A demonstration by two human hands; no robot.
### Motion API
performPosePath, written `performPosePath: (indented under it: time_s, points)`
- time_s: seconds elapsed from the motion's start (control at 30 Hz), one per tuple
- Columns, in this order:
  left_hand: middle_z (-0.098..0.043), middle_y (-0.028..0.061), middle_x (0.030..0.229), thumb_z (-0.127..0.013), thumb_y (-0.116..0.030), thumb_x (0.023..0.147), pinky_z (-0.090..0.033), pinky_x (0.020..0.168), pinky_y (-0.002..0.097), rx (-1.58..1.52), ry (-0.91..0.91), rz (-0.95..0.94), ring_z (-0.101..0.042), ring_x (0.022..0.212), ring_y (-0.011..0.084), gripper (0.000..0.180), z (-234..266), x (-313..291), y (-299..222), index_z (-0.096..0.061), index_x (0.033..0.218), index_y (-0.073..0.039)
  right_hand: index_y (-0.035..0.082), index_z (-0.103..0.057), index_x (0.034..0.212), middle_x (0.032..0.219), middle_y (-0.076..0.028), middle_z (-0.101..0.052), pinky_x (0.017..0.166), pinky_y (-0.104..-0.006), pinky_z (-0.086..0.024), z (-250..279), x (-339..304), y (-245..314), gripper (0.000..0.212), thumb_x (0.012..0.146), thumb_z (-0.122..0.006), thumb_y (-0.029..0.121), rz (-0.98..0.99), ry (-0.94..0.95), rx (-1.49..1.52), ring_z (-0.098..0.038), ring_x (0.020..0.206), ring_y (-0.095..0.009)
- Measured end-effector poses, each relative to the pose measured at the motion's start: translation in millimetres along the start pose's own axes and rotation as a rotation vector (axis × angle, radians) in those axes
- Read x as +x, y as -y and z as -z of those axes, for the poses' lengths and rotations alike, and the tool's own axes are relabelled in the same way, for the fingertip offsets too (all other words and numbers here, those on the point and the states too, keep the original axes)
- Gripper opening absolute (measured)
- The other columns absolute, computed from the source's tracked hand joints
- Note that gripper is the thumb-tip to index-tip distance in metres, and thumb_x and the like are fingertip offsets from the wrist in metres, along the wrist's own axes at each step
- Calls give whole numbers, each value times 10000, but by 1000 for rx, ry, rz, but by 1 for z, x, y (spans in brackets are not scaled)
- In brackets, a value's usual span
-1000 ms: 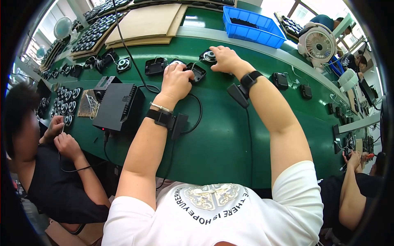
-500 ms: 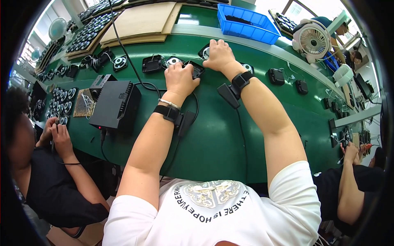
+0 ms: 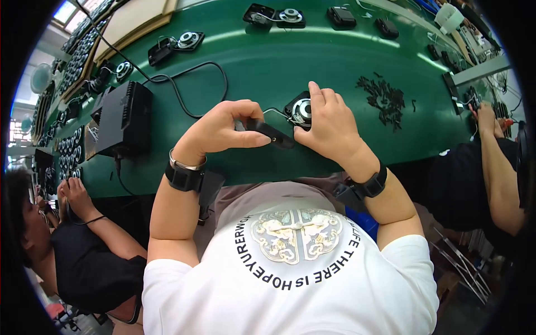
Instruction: The person picks up a black housing and a speaker, fits them together, and inserts screws from a pile on the table into the housing by hand. After repeating this process, they place the assembled unit onto the conveyor belt and reach for the next set of components.
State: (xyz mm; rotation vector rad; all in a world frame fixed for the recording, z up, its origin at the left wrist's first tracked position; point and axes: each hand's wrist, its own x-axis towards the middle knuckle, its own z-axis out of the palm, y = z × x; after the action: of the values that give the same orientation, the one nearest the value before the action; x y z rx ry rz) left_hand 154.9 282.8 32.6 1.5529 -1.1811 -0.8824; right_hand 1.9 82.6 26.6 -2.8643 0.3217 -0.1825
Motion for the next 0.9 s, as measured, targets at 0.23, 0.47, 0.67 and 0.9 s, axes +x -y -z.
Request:
performPosePath:
  time_s: [0.23, 0.47, 0.67, 0.9]
  points:
    - [-622, -10, 818, -611, -328, 969, -475, 634, 242, -778, 8, 259, -577, 696, 89, 283, -42, 6, -3, -652, 944, -49, -25, -494, 1336, 1208, -213, -569, 857, -397, -521, 19, -55, -9, 740, 704, -783, 229, -53, 52, 128, -604, 1029, -340]
    - [-678, 79, 973, -539, -273, 1010, -563, 650, 286, -1196, -163, 258, -677, 802, 164, 305, -79, 12, -27, -611, 1120, 2, -6, -484, 1365, 1256, -182, -576, 942, -390, -488, 41, -49, 0, 861, 623, -871, 193, 367, -320, 309, -595, 1095, -312]
    - [-661, 170, 1106, -477, -314, 1027, -623, 723, 359, -1384, -195, 295, -708, 886, 246, 418, -85, 21, -39, -519, 1267, 25, -15, -488, 1357, 1270, -171, -563, 981, -382, -467, 40, -28, -11, 896, 602, -901, 236, 437, -152, 451, -577, 1134, -307]
    - [-675, 80, 906, -563, -320, 997, -562, 648, 291, -556, -274, 215, -682, 788, 153, 404, -61, 22, -55, -536, 1240, 1, -11, -504, 1333, 1248, -165, -572, 951, -381, -486, 52, -15, -23, 839, 627, -888, 227, 482, -183, 338, -582, 1120, -312]
